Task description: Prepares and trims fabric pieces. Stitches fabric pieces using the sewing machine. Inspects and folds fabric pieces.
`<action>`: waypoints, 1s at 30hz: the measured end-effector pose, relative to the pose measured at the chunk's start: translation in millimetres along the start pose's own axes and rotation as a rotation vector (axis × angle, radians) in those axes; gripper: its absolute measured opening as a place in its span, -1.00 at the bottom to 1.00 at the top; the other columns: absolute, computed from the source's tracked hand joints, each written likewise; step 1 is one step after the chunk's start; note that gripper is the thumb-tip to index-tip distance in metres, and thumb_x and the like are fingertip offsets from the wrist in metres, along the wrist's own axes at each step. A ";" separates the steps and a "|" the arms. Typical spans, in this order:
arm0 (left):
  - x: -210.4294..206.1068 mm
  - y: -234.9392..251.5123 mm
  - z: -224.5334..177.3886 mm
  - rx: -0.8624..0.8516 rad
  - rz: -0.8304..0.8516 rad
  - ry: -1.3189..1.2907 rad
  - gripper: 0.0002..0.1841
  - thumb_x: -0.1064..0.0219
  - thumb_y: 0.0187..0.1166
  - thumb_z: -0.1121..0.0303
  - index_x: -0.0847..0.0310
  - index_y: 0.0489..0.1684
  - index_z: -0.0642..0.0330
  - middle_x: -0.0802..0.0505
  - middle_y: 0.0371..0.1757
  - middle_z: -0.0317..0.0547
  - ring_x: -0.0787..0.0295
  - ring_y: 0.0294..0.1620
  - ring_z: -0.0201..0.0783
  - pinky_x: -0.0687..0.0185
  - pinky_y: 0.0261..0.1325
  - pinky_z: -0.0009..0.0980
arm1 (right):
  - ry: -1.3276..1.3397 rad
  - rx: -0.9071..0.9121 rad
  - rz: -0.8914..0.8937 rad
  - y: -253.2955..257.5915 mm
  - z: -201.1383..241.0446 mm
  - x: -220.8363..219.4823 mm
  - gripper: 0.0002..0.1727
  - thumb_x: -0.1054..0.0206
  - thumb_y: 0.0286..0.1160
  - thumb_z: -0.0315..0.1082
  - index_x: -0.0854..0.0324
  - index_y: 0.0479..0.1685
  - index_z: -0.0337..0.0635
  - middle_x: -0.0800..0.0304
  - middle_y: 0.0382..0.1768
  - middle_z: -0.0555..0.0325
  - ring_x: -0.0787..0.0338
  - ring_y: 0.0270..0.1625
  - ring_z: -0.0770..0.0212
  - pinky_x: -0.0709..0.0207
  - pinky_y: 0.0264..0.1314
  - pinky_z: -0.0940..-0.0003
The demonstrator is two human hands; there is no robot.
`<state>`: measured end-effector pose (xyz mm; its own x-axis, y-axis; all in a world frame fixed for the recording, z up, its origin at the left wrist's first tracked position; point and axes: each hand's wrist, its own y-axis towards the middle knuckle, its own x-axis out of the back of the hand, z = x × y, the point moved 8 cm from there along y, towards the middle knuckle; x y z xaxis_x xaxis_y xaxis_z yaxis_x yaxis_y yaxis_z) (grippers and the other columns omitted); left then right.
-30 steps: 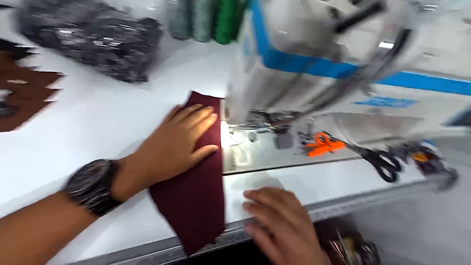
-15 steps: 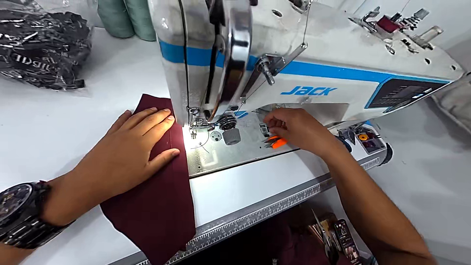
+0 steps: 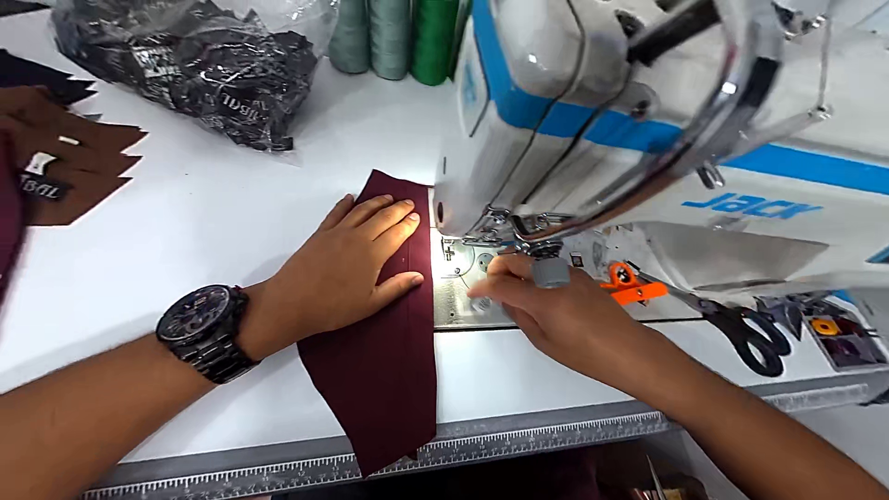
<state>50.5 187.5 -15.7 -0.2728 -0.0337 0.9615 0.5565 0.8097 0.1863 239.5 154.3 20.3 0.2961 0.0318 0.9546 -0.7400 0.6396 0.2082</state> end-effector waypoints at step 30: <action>30.2 -5.8 -10.5 -0.056 -0.202 0.032 -0.32 0.01 0.71 -0.18 -0.54 0.59 0.12 -0.60 0.65 -0.06 -0.36 0.75 0.01 -0.09 0.74 0.24 | 0.097 0.066 -0.160 -5.2 -25.1 -18.6 -0.71 -0.22 0.58 -0.19 -0.88 -0.01 0.05 -0.90 0.03 0.27 -0.84 0.03 0.28 -0.70 0.08 0.23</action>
<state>47.3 175.6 14.3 -0.3589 -0.2116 0.9091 0.5360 0.7507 0.3863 253.0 169.6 -3.8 0.4674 0.0096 0.8840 -0.7158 0.5909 0.3721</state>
